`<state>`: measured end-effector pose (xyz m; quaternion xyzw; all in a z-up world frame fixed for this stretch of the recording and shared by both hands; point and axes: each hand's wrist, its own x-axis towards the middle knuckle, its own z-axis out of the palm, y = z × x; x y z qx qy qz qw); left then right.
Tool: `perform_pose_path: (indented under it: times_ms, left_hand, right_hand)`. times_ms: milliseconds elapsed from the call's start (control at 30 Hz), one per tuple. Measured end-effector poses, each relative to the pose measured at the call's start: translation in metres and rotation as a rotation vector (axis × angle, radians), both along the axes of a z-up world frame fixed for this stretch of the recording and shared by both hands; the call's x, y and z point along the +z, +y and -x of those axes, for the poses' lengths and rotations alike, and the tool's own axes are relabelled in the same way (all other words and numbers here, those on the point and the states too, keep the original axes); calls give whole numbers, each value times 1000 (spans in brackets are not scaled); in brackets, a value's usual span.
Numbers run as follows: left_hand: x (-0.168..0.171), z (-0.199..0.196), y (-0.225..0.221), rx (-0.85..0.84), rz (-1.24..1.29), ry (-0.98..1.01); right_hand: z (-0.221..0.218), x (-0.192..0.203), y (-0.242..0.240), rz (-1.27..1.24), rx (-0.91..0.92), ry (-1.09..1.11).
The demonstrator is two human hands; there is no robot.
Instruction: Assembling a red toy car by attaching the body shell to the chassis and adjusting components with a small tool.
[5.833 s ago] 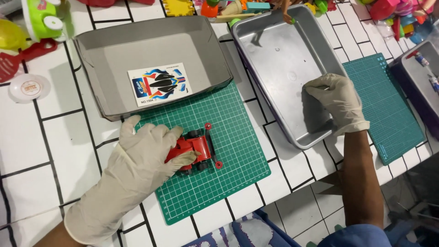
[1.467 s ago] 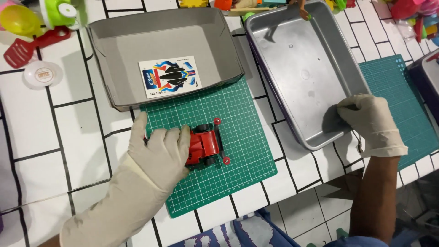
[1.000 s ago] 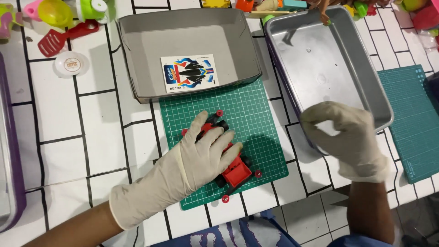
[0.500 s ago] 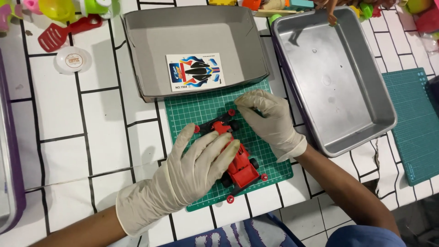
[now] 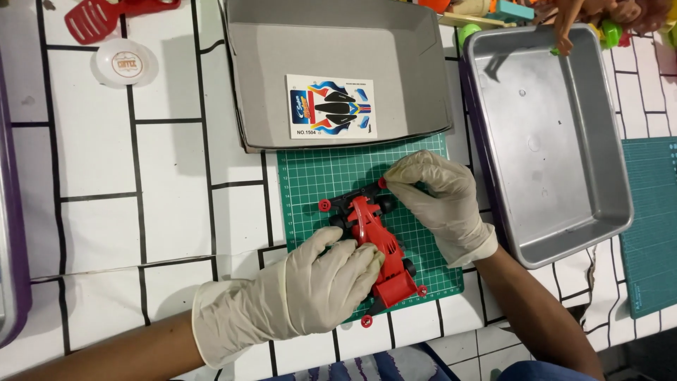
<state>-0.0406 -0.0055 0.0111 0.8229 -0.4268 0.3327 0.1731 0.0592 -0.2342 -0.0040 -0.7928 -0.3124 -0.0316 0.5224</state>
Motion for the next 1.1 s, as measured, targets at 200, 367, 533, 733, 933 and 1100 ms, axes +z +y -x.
perform_pose_path:
  times_ms: [200,367,533,733,933,1100]
  left_hand:
    - [-9,2,-1,-12,3,8]
    - [-7,3,0,-7,-31,-1]
    - [-5,2,0,-8,-35,7]
    - [-8,2,0,-26,-43,28]
    - [-10,3,0,-16,-56,5]
    - [-12,4,-1,-22,-45,21]
  right_hand:
    - [1,2,1,-30,-2,87]
    - [2,-1,0,-39,16,79]
    - [2,-2,-1,-53,52,69]
    - [1,-7,-4,-105,38,138]
    - [-1,-6,-5,-138,80,218]
    - [2,5,2,-112,21,321]
